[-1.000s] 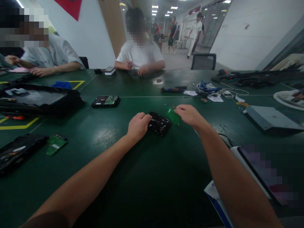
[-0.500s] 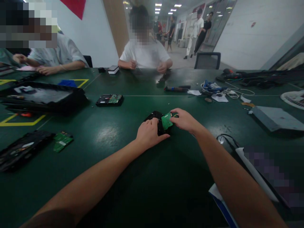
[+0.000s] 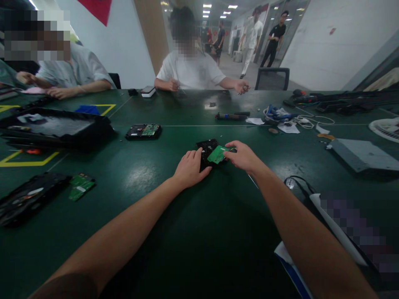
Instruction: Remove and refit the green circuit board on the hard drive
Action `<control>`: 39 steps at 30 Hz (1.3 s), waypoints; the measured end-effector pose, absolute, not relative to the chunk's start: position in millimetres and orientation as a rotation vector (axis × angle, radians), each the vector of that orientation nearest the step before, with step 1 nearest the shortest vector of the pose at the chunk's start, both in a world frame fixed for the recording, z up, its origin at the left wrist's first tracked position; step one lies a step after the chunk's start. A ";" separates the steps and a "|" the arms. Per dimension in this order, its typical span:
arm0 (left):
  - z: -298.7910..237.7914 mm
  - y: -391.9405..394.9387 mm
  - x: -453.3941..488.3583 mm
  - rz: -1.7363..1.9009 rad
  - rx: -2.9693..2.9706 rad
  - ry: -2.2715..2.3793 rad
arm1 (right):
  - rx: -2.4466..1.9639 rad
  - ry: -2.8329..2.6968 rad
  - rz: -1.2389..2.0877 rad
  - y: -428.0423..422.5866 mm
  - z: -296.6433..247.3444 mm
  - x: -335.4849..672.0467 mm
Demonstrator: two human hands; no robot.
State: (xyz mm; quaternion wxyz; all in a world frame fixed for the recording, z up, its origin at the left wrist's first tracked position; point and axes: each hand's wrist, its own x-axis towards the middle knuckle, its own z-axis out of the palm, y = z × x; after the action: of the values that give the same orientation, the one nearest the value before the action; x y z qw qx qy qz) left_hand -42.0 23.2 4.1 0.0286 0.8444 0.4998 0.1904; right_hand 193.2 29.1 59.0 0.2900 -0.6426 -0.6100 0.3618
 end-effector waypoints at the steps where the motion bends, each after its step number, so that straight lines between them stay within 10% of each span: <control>1: 3.6 22.9 -41.7 0.595 2.599 1.550 | -1.726 -1.608 0.974 29.6 59.4 192.1; 39: 3.1 22.6 -43.0 0.648 2.695 1.459 | -1.783 -1.816 1.163 25.9 49.7 194.1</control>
State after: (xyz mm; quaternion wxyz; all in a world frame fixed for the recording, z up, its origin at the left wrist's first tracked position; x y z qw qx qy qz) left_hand -43.0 22.6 3.1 0.0043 0.8603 0.4658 0.2069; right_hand 194.1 25.9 49.7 0.1706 -0.6279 -0.6395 0.4094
